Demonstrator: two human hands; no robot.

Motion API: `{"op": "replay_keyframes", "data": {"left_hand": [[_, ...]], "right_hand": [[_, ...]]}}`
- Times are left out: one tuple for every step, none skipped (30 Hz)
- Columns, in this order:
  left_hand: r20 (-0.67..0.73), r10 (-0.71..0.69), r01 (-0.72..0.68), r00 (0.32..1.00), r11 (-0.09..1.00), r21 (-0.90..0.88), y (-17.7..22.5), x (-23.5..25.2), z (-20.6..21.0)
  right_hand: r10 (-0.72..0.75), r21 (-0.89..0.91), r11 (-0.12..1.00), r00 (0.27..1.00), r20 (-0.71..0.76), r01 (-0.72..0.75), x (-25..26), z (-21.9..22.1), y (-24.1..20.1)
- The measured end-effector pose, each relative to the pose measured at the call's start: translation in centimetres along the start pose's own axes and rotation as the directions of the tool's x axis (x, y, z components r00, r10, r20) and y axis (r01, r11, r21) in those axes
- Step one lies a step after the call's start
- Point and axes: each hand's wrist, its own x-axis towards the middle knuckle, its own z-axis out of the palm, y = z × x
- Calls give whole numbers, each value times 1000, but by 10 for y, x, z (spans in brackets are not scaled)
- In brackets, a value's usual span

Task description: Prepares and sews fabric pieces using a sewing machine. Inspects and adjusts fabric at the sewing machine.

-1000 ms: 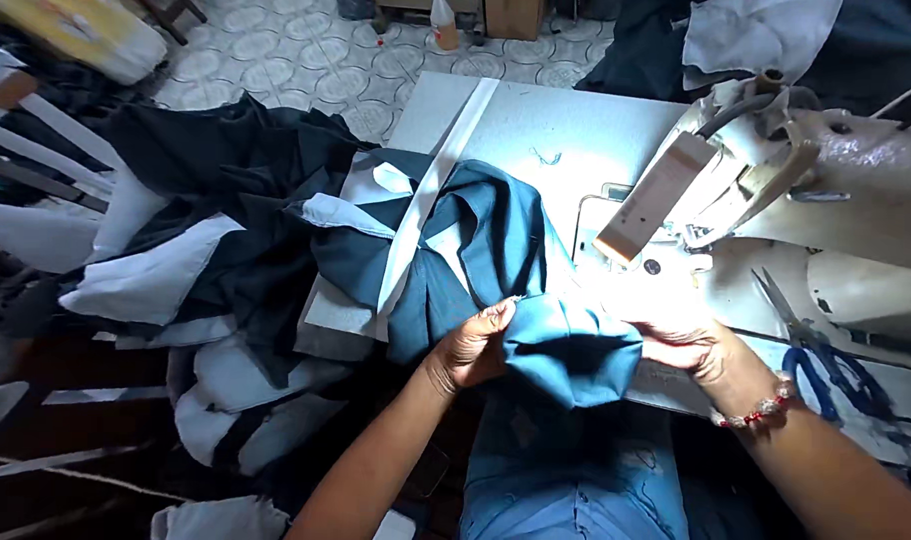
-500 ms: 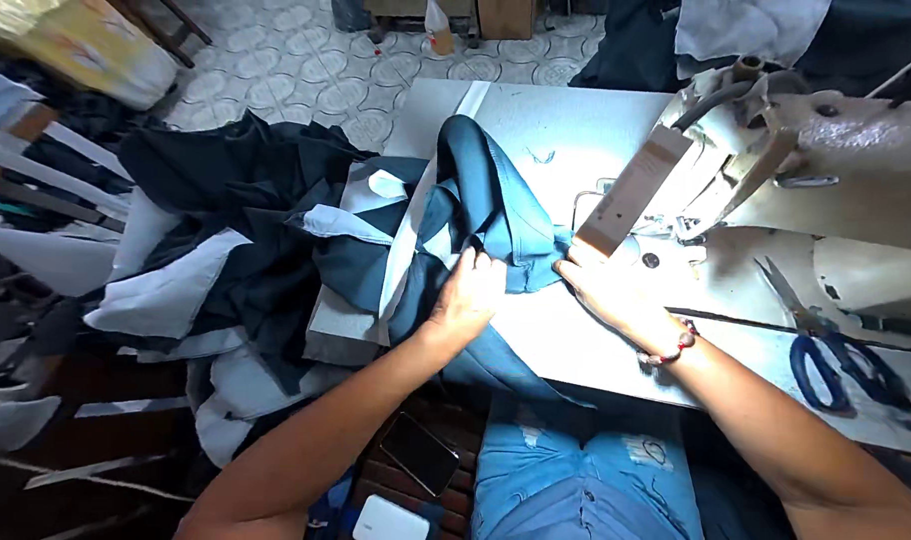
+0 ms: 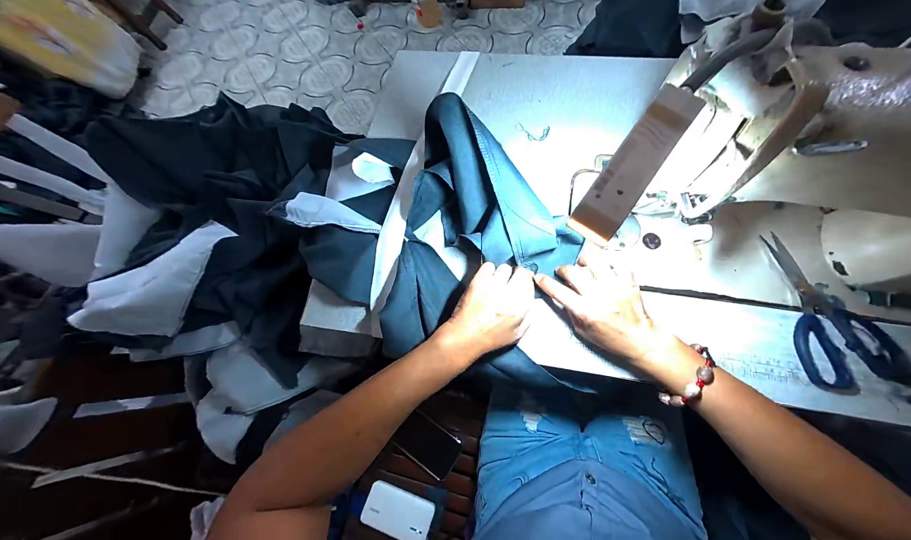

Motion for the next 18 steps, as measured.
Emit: {"op": "replay_keyframes", "data": {"left_hand": [[8,-11,11,1000,1000,-11,1,1,-2],[27,-22,23,999,1000,-18,3,2,-4],[49,-33,34,998,999,-15,3,3,-6],[74,-48,49,996,999,-7,4,4,-9],[105,-69,69,992,998,2,5,7,-11],[142,-94,94,985,996,8,6,10,-15],[182,-120,119,976,993,18,7,15,-19],[221,-152,148,963,988,35,8,22,-24],[265,-189,181,946,982,56,8,30,-29],[333,-223,210,916,975,75,8,40,-36],[421,-251,236,872,968,89,9,52,-43],[517,-266,254,814,962,95,10,63,-50],[581,-263,261,770,961,89,10,73,-55],[632,-248,256,734,963,81,10,82,-57],[653,-219,233,725,970,67,9,87,-56],[650,-184,199,737,979,52,7,89,-52],[625,-151,162,766,986,40,4,90,-47],[598,-121,129,792,991,31,2,89,-42]], "right_hand": [[0,-13,1000,1000,0,0,-2,1,-1],[5,-32,999,1000,10,-5,-3,2,-1],[14,-42,999,1000,22,-13,-5,4,-1],[25,-53,998,999,30,-23,-6,5,0],[38,-54,998,999,35,-37,-7,6,1],[50,-52,997,998,39,-48,-9,7,0],[57,-52,997,998,38,-55,-10,7,0],[59,-56,997,997,40,-57,-11,7,-1],[60,-57,997,997,41,-58,-12,7,-1],[61,-50,997,997,42,-59,-13,7,-1],[65,-41,997,997,49,-63,-14,7,-1],[70,-29,997,996,52,-68,-15,8,-1],[72,-24,997,996,50,-71,-16,8,-1],[72,-14,997,996,42,-72,-17,9,0],[70,-8,997,997,35,-70,-17,9,0],[67,-5,998,997,31,-67,-17,9,0],[67,-1,998,997,30,-67,-17,8,0],[67,2,998,997,26,-67,-17,8,0]]}}
